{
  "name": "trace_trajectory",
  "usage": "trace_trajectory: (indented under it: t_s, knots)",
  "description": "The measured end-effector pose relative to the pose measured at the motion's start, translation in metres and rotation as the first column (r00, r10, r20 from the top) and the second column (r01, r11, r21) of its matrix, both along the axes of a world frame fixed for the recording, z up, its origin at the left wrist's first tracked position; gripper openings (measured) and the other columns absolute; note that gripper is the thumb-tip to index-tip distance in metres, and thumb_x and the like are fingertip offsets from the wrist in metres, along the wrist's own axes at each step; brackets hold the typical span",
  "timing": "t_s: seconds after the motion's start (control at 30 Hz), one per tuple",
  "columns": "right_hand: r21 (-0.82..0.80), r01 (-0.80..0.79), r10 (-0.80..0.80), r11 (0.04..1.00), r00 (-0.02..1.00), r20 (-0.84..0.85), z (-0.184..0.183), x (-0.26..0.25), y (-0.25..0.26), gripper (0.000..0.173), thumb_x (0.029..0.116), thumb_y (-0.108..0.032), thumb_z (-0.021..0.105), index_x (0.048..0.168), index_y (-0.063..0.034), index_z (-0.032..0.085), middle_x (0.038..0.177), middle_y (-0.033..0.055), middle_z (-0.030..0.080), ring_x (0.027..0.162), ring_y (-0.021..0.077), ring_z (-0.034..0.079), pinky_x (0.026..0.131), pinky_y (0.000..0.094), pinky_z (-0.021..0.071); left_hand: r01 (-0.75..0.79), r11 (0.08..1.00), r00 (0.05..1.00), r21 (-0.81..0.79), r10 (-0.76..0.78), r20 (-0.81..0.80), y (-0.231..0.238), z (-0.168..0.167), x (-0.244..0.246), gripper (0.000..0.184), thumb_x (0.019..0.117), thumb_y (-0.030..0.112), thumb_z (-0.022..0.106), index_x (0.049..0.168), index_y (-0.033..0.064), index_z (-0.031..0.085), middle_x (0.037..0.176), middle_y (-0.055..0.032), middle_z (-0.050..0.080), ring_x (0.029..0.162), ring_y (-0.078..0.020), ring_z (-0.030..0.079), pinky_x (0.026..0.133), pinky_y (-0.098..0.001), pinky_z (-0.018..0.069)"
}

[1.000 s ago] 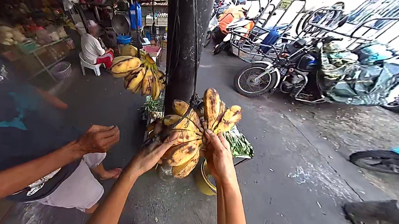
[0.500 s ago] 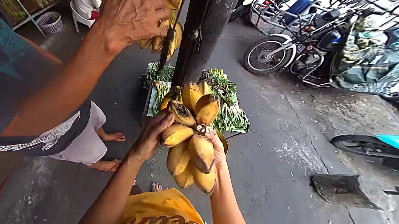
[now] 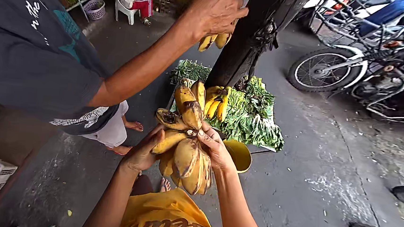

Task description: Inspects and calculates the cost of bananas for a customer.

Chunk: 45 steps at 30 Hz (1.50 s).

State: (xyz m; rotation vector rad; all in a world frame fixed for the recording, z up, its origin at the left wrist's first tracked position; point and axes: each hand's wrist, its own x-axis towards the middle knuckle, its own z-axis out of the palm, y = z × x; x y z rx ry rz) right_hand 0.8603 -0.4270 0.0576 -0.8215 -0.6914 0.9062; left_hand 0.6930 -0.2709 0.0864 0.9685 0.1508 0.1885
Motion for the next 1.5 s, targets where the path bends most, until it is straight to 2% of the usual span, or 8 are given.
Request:
trace_trajectory:
  t_s: [0.13,0.3,0.43,0.63,0.87,1.13,1.33,1.5]
  knots:
    - [-0.251,0.055,0.029,0.966,0.948,0.316,0.006,-0.007,0.010,0.032,0.1028,-0.023,0.059,0.130,-0.0056,0.060,0.108,0.0020,0.072,0.096,0.0082,0.069,0.089,0.0269,0.0586,-0.143,0.980,0.989,-0.136,0.147,0.024,-0.018,-0.010,-0.023,0.077,0.0809,0.021,0.081,0.143,0.0065,0.038,0.119,-0.0099,0.069,0.107,-0.0206,0.070,0.095,-0.0407,0.0581]
    - [-0.334,0.356,0.081,0.873,0.570,0.818,0.006,-0.028,0.025,0.064,0.1017,-0.060,0.048,0.140,-0.0113,0.065,0.118,0.0134,0.062,0.113,0.0250,0.055,0.099,0.0485,0.0446,-0.340,0.920,0.940,-0.194,0.338,-0.048,-0.026,-0.020,-0.043,0.076,0.0809,0.002,0.066,0.148,0.0051,0.031,0.125,-0.0183,0.063,0.108,-0.0270,0.068,0.093,-0.0458,0.0583]
    - [-0.455,0.294,0.277,0.841,0.489,0.827,0.030,-0.055,0.038,0.070,0.0889,-0.072,0.059,0.118,-0.0106,0.073,0.100,0.0083,0.066,0.091,0.0195,0.063,0.081,0.0448,0.0532,-0.403,0.898,0.915,-0.176,0.395,-0.077,-0.025,-0.031,-0.068,0.082,0.0771,-0.005,0.065,0.150,0.0063,0.031,0.125,-0.0175,0.062,0.105,-0.0255,0.068,0.087,-0.0425,0.0597]
    - [-0.630,0.169,0.482,0.758,0.505,0.716,0.022,-0.129,0.073,0.066,0.0836,-0.047,0.082,0.126,-0.0014,0.061,0.102,0.0155,0.072,0.095,0.0279,0.071,0.090,0.0527,0.0563,-0.468,0.871,0.882,-0.152,0.449,-0.144,-0.021,-0.052,-0.157,0.076,0.0725,0.000,0.067,0.144,0.0018,0.041,0.120,-0.0146,0.066,0.103,-0.0218,0.069,0.086,-0.0407,0.0601]
    - [-0.749,0.143,0.685,0.647,0.322,0.653,0.035,-0.233,0.104,0.049,0.0926,-0.021,0.070,0.130,0.0062,0.054,0.104,0.0281,0.068,0.100,0.0436,0.068,0.090,0.0607,0.0516,-0.514,0.820,0.857,-0.253,0.480,-0.186,-0.007,-0.071,-0.251,0.070,0.0730,0.016,0.081,0.134,0.0071,0.047,0.110,-0.0095,0.072,0.096,-0.0182,0.073,0.079,-0.0377,0.0627]
    - [-0.651,0.197,0.626,0.734,0.175,0.759,0.039,-0.340,0.142,0.061,0.0907,-0.016,0.071,0.143,0.0052,0.047,0.108,0.0271,0.070,0.103,0.0435,0.069,0.093,0.0594,0.0524,-0.575,0.817,0.797,0.051,0.573,-0.189,0.034,-0.055,-0.329,0.049,0.0855,0.006,0.076,0.128,-0.0041,0.055,0.109,-0.0104,0.072,0.101,-0.0174,0.071,0.093,-0.0376,0.0592]
    - [-0.556,0.270,0.594,0.786,-0.081,0.800,0.053,-0.379,0.184,0.047,0.0906,-0.031,0.076,0.115,0.0069,0.062,0.091,0.0265,0.068,0.088,0.0468,0.068,0.075,0.0641,0.0535,-0.728,0.685,0.676,0.032,0.725,-0.134,0.056,-0.038,-0.363,0.048,0.0880,0.005,0.076,0.131,-0.0003,0.056,0.109,-0.0137,0.072,0.099,-0.0212,0.071,0.092,-0.0400,0.0592]
    - [-0.566,-0.047,0.543,0.823,-0.225,0.809,0.056,-0.381,0.214,0.036,0.0959,-0.035,0.067,0.088,0.0000,0.066,0.078,0.0166,0.065,0.078,0.0337,0.068,0.071,0.0538,0.0533,-0.748,0.657,0.653,0.091,0.754,-0.075,0.075,-0.029,-0.391,0.044,0.0841,0.002,0.079,0.125,0.0015,0.061,0.104,-0.0117,0.073,0.095,-0.0197,0.072,0.090,-0.0382,0.0598]
